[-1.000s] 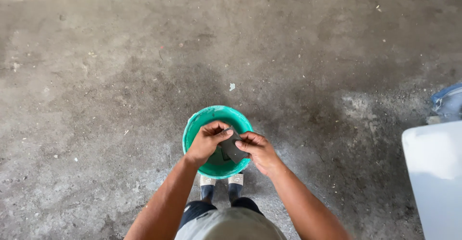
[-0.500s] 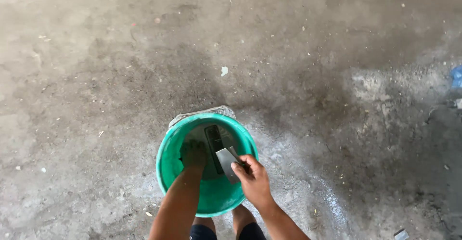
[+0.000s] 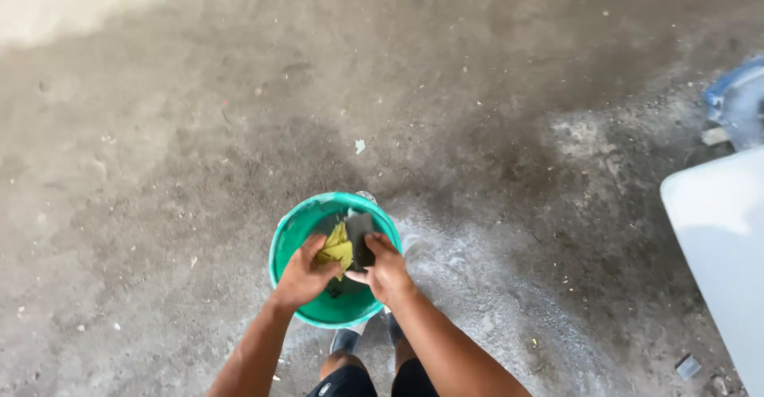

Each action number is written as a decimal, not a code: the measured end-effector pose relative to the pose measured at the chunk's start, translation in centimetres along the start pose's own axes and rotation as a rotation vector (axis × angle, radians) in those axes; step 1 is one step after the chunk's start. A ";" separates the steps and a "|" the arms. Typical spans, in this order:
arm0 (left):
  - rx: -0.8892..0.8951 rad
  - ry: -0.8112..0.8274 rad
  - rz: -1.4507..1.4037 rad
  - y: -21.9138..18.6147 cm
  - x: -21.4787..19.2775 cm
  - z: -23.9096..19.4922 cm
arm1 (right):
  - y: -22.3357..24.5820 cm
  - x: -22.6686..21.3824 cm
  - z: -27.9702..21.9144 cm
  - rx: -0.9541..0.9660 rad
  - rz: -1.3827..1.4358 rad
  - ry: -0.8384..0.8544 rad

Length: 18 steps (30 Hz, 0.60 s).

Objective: The person sands the surface of a white car door with a sanding block and wipes it with a yellow cloth. They dip the sanding block and cloth into a green bucket of water, then resume sanding and wiping the door surface.

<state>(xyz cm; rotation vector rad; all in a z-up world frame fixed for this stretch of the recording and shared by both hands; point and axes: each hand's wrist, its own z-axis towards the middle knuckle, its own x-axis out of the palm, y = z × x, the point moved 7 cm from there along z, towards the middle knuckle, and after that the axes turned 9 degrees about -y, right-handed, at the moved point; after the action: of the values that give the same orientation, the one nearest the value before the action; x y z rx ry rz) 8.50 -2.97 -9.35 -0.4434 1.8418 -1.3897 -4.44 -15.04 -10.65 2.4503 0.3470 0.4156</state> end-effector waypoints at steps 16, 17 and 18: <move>-0.536 -0.090 -0.736 -8.8 6.2 8.5 | 13.5 -4.6 -4.5 -0.555 0.003 -0.357; -0.513 -0.048 -0.732 -12.4 8.5 9.5 | 15.7 -7.0 -5.4 -0.582 0.031 -0.385; -0.450 0.030 -0.673 -16.4 10.9 10.4 | 18.1 -9.4 -6.4 -0.633 0.121 -0.392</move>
<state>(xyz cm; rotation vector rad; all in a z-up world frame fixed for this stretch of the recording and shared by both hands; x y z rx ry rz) 6.52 -22.79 0.62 -1.3775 2.1319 -1.3741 -12.82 -28.75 3.41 1.8716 -0.0947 0.0643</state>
